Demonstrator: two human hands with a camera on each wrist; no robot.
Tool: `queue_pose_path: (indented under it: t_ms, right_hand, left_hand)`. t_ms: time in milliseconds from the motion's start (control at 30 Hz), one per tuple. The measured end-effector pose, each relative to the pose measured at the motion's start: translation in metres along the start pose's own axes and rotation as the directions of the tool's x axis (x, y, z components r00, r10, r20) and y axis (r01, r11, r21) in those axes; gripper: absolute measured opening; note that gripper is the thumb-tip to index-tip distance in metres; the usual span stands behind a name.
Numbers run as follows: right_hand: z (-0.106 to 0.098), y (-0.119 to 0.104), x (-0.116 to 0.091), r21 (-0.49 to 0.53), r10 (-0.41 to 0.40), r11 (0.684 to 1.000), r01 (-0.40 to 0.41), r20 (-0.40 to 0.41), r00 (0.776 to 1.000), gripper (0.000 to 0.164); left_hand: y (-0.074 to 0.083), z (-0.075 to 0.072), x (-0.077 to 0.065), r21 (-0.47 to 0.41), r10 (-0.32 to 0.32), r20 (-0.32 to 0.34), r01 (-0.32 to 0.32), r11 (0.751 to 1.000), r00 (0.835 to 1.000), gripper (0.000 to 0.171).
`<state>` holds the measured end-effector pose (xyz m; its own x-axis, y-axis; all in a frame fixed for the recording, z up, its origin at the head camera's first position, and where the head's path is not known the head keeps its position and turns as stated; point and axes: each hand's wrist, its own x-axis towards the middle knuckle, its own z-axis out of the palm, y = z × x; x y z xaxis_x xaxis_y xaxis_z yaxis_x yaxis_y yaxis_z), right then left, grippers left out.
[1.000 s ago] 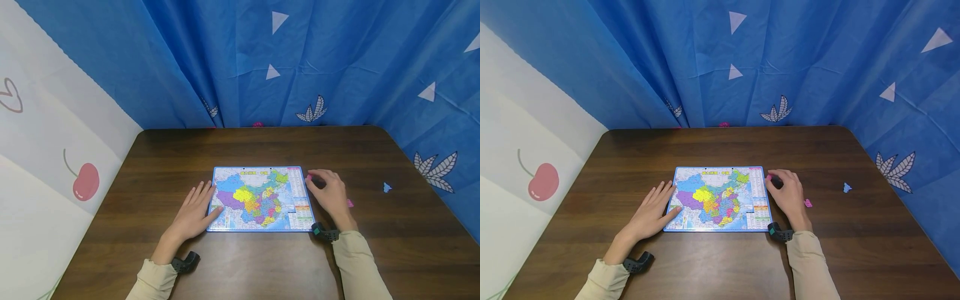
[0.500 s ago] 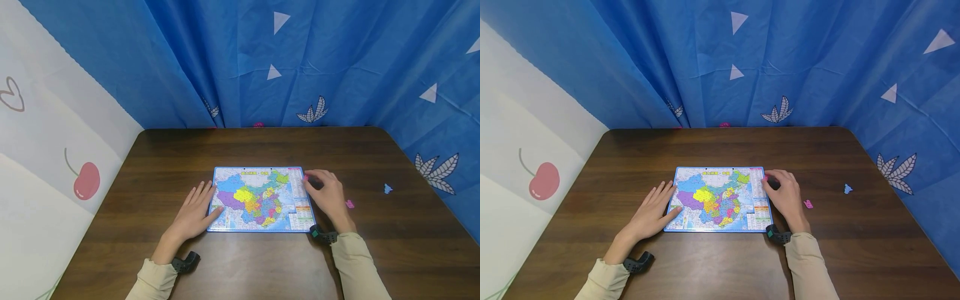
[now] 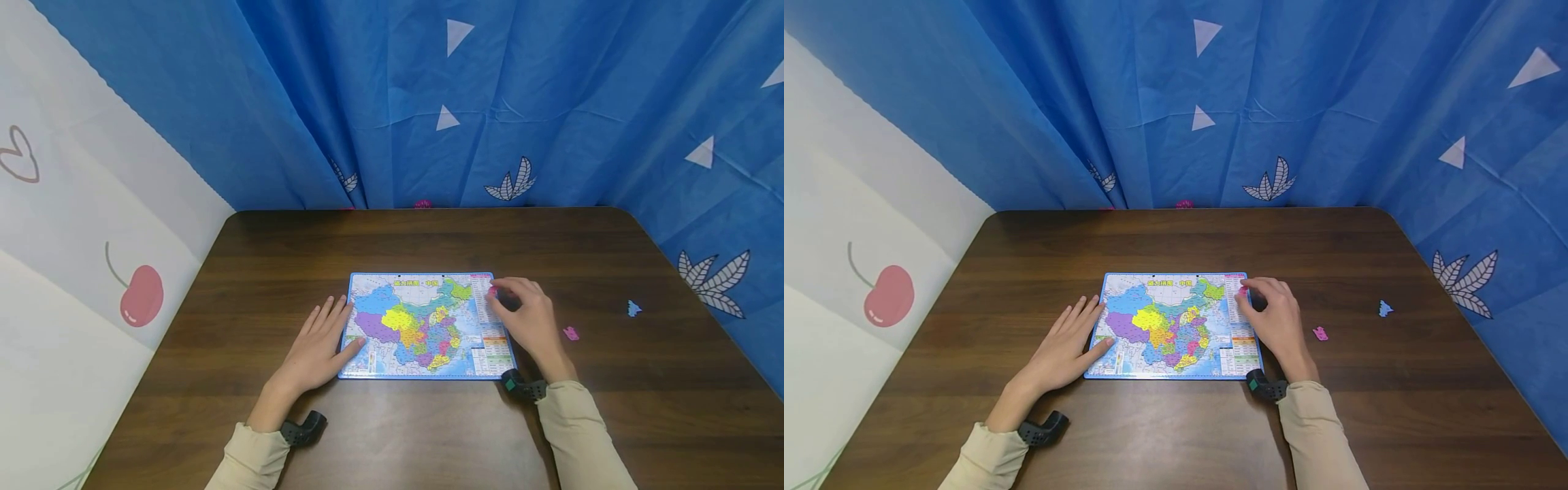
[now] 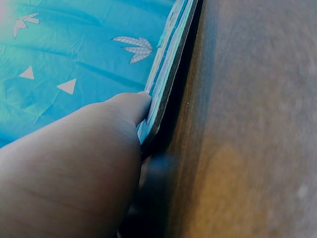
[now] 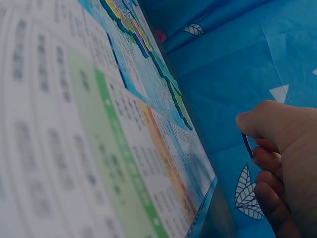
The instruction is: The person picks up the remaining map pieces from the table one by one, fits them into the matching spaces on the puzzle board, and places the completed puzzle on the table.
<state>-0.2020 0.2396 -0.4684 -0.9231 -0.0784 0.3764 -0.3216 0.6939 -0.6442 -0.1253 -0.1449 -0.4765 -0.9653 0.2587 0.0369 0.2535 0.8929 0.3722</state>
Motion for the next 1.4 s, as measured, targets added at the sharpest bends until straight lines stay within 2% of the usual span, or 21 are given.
queue_pose_path:
  t_ms: [267, 533, 867, 1400]
  right_hand:
    - [0.004, -0.002, 0.001, 0.006, -0.051, 0.999, 0.051, -0.008, 0.999, 0.032]
    - [0.006, -0.006, 0.000, 0.017, -0.064, 0.998, 0.064, 0.013, 0.998, 0.032]
    - [0.010, -0.010, -0.001, 0.022, -0.107, 0.994, 0.107, 0.001, 0.994, 0.032]
    - [0.016, -0.018, -0.003, 0.065, -0.118, 0.991, 0.115, 0.047, 0.992, 0.032]
  left_hand:
    - [0.001, -0.001, 0.000, -0.011, -0.003, -0.001, 0.003, 1.000, 1.000, 0.082]
    - [0.000, 0.000, -0.001, -0.010, -0.009, 0.003, 0.009, 1.000, 1.000, 0.082]
    - [0.000, 0.000, -0.001, -0.010, -0.007, 0.003, 0.007, 1.000, 1.000, 0.082]
    - [0.001, -0.001, 0.000, -0.006, -0.017, 0.010, 0.017, 1.000, 1.000, 0.082]
